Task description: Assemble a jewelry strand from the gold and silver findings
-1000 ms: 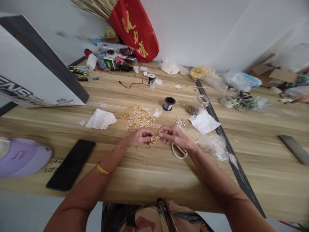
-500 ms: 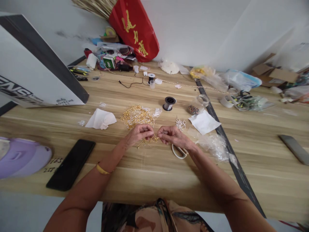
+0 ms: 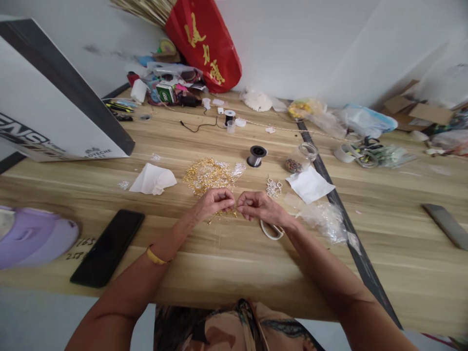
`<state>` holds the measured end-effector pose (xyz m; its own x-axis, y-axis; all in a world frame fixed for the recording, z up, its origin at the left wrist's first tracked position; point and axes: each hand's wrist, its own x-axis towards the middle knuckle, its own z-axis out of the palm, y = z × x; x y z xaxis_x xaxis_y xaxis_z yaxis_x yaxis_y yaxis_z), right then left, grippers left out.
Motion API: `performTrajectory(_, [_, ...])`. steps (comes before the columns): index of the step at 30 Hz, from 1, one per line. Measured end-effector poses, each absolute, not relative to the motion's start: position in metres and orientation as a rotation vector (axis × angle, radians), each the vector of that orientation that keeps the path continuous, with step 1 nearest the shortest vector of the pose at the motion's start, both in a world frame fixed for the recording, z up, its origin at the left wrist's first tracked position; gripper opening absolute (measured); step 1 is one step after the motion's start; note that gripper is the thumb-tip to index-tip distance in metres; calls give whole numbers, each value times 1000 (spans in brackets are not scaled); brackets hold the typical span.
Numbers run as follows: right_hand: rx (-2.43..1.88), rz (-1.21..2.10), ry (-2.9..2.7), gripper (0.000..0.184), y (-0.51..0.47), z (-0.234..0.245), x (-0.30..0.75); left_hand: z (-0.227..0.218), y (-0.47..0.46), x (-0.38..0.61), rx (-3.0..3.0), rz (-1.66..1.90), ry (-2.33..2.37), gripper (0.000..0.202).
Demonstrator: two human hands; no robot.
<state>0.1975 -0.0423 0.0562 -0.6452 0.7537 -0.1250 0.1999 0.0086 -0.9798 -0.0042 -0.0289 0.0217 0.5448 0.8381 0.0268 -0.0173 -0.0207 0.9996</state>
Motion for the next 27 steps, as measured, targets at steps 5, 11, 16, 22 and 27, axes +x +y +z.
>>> performTrajectory(5, [-1031, 1664, -1903, 18, -43, 56, 197, 20, -29, -3, 1515, 788, 796, 25])
performTrajectory(11, [-1042, 1656, -1955, 16, -40, 50, 199, 20, -30, -3, 1536, 792, 830, 23])
performTrajectory(16, [-1073, 1626, -1980, 16, -39, 54, 198, 18, -29, -3, 1483, 823, 796, 24])
performTrajectory(22, [-1078, 1620, -1962, 16, -38, 55, 199, 20, -28, -3, 1393, 838, 788, 25])
performTrajectory(27, [-1078, 1523, -1993, 15, -34, 47, 201, 22, -29, -4, 1330, 851, 805, 26])
